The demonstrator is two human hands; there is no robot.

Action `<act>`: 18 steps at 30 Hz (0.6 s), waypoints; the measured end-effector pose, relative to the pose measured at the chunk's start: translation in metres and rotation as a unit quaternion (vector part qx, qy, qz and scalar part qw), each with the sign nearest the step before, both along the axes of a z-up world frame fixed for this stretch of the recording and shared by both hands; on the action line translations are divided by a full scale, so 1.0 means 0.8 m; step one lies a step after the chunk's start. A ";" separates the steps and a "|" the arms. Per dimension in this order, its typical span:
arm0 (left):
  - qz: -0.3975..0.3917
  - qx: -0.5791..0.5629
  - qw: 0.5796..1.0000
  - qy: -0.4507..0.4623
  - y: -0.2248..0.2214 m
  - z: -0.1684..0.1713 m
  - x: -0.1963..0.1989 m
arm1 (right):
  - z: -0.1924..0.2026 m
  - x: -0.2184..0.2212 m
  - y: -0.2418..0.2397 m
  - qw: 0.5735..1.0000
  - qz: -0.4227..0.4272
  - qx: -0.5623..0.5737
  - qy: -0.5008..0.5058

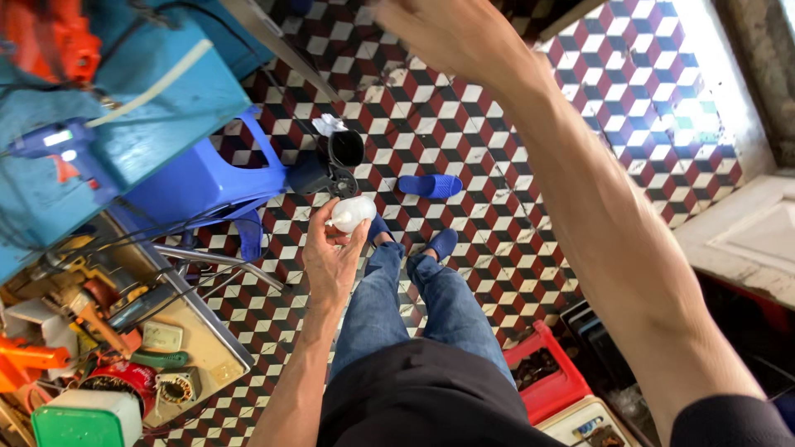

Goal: The person works on a disassembled white appliance casing on a cluttered workbench. They retrieve a small white plastic part, apply liquid from a bottle to it, wipe it, and attempt to fit it into the casing. The person also retrieves a wire from the floor and places it on the bench.

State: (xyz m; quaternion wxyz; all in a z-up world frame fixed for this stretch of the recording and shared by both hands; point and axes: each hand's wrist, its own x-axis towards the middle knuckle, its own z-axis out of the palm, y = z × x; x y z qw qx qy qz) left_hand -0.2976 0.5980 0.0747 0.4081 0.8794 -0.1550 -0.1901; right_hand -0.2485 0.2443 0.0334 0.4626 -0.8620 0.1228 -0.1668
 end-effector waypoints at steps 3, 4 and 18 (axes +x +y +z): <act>0.001 0.007 1.000 -0.002 -0.016 -0.042 -0.011 | -0.099 -0.124 -0.003 0.991 -0.072 0.069 0.093; 0.001 0.025 1.000 -0.002 -0.018 -0.058 -0.015 | -0.140 -0.165 0.006 0.981 -0.083 0.074 0.159; -0.040 0.115 0.992 0.028 -0.020 -0.452 -0.058 | -0.775 -0.355 0.277 0.779 -0.339 0.346 0.399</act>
